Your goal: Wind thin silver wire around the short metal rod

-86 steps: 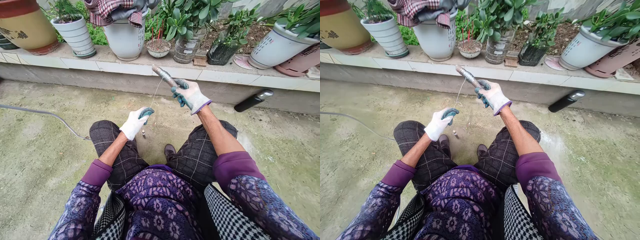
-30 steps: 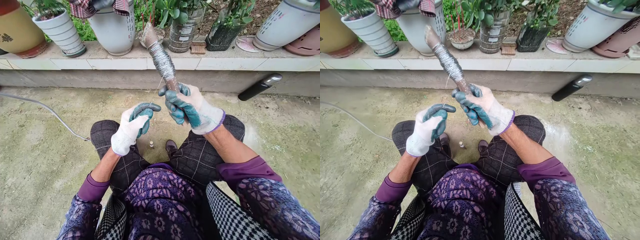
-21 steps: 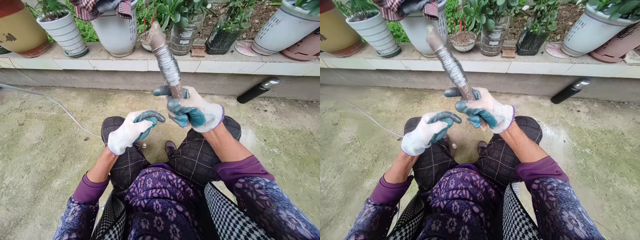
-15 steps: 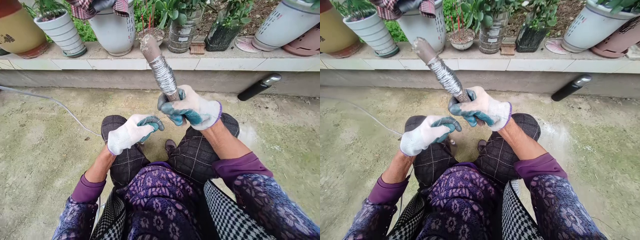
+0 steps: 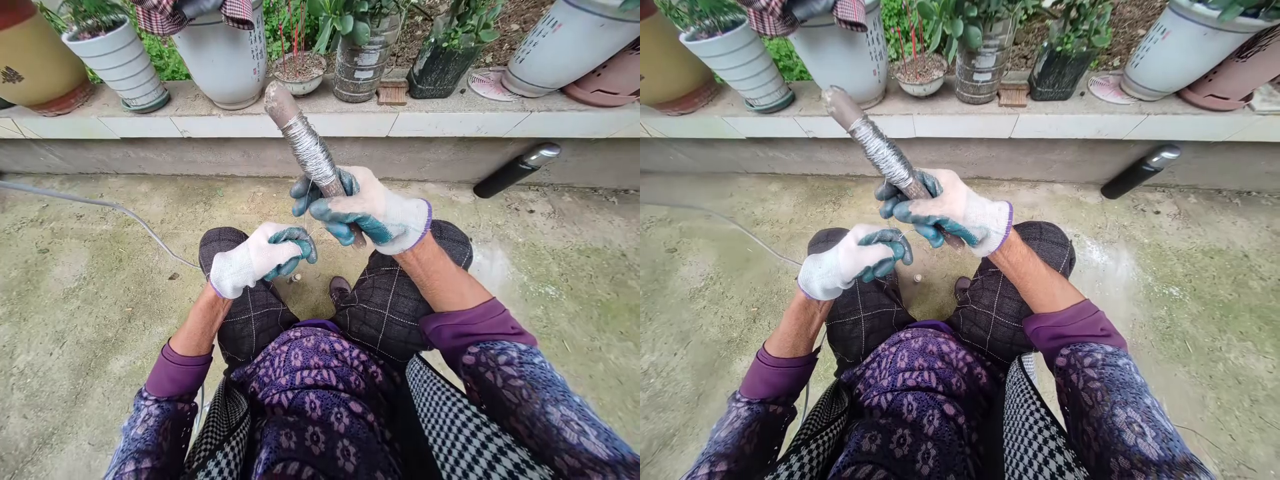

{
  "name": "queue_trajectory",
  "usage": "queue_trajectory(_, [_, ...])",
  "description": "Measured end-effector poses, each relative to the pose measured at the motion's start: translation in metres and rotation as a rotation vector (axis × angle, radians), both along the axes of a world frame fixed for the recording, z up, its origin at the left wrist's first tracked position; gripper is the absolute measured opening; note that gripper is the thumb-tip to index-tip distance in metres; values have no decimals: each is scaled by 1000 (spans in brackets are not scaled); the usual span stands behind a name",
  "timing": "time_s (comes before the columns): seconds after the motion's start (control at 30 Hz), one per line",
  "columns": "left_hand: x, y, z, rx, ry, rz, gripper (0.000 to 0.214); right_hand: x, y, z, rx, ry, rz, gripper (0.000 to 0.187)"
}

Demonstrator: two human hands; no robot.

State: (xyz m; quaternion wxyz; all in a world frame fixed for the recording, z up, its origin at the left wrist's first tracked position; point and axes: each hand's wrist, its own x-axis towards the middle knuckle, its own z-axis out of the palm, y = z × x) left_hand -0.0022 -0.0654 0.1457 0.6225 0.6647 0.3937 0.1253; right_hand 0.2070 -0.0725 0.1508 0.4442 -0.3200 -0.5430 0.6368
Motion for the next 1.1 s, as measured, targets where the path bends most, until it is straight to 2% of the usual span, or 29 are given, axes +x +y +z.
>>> queue_trajectory(0.1, [-3, 3, -6, -34, -14, -32, 18, 5, 3, -2, 36, -9, 142, 49])
queue_trajectory(0.2, [-5, 7, -18, -76, -54, 12, 18, 10, 2, -2, 56, -68, 318, 47])
queue_trajectory(0.27, [-5, 10, -23, -85, -59, 43, 17, 9, -1, 0, 55, -91, 319, 44])
queue_trajectory(0.33, [-5, 11, -23, -35, -53, 77, 17, 5, -3, 3, 38, -72, 197, 40])
queue_trajectory(0.37, [-6, 9, -20, 33, -58, 129, 16, 3, -4, 5, 26, -49, 107, 37])
queue_trajectory(0.43, [-7, -1, -14, 263, -92, 329, 14, -1, -5, 7, -1, -6, -53, 30])
queue_trajectory(0.53, [-11, -29, -13, 673, -125, 665, 21, -4, -5, 8, -15, 68, -155, 29])
queue_trajectory(0.57, [-10, -40, -18, 759, -118, 669, 23, -5, -5, 7, -14, 95, -163, 30])
queue_trajectory(0.6, [-8, -49, -24, 803, -110, 606, 23, -7, -5, 6, -10, 123, -163, 31])
queue_trajectory(0.63, [-5, -57, -32, 765, -97, 530, 23, -9, -5, 4, -9, 147, -164, 31])
queue_trajectory(0.67, [1, -61, -41, 655, -105, 479, 25, -11, -6, 2, -16, 162, -168, 32])
queue_trajectory(0.7, [7, -63, -51, 537, -151, 479, 29, -14, -7, -1, -29, 168, -174, 34])
queue_trajectory(0.77, [21, -60, -67, 293, -351, 559, 41, -20, -9, -6, -67, 165, -173, 41])
queue_trajectory(0.83, [33, -51, -75, 176, -560, 652, 48, -25, -11, -11, -107, 154, -161, 46])
queue_trajectory(0.93, [40, -41, -70, 76, -686, 723, 42, -27, -13, -13, -130, 147, -144, 47])
queue_trajectory(1.1, [34, -41, -49, 43, -573, 726, 19, -23, -17, -6, -126, 89, -175, 40])
